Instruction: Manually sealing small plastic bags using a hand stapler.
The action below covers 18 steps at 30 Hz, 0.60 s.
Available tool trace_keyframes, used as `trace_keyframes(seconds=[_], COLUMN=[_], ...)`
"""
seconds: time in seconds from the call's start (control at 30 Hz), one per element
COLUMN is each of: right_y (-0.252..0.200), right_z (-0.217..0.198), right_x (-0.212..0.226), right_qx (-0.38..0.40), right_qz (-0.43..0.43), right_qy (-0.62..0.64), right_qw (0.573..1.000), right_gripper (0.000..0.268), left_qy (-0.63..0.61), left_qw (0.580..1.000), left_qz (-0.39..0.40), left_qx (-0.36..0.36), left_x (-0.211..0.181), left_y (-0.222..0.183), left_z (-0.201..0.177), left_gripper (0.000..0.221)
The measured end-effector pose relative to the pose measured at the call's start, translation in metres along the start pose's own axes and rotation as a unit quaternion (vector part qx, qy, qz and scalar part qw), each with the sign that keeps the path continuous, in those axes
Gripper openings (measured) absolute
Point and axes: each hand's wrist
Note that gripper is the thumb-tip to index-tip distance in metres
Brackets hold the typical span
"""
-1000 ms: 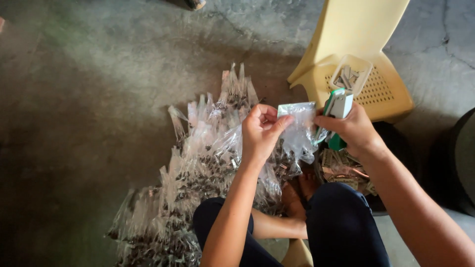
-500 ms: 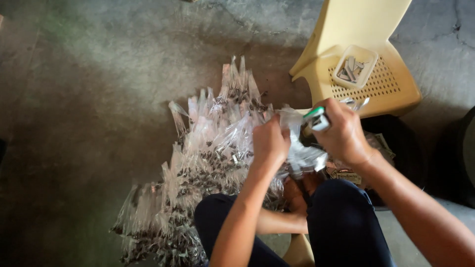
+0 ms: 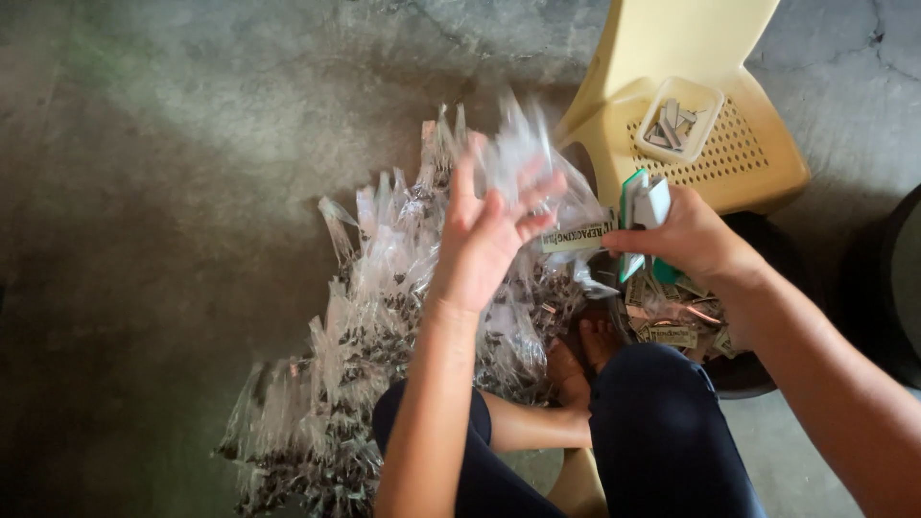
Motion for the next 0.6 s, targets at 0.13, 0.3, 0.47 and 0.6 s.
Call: trace_keyframes(seconds=[0.13, 0.3, 0.47, 0.6], right_y=[-0.004, -0.017, -0.03, -0.034], right_z=[-0.006, 0.003, 0.006, -0.024], right_x=[0.006, 0.047, 0.074, 0.066], right_qx=[-0.018, -0.062, 0.018, -0.005], right_qz=[0.081, -0.048, -0.113, -0.186], right_qy=[0.21, -0.153, -0.312, -0.268], right_qw=[0.974, 0.985, 0.943, 0.945], right_gripper=[0.026, 0.05, 0.041, 0.045], left_qy=[0.364, 0.562, 0.518, 0.453], left_qw=[0.898, 0.824, 0.855, 0.887], left_qz=[0.245, 0.067, -0.024, -0.066], left_qx=[-0.021, -0.035, 0.027, 0.067], left_x=[0.06, 0.055, 0.076, 0.082], left_y=[0.004, 0.002, 0.012, 0.006], left_z=[0.019, 0.025, 0.035, 0.056], left_gripper=[0.138, 0.03, 0.016, 0.045])
Point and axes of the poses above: each hand's wrist, its own y-axis towards the middle knuckle, its own z-axis out of the palm, x = y × z, and after that the axes turned 15 degrees about y, right-handed
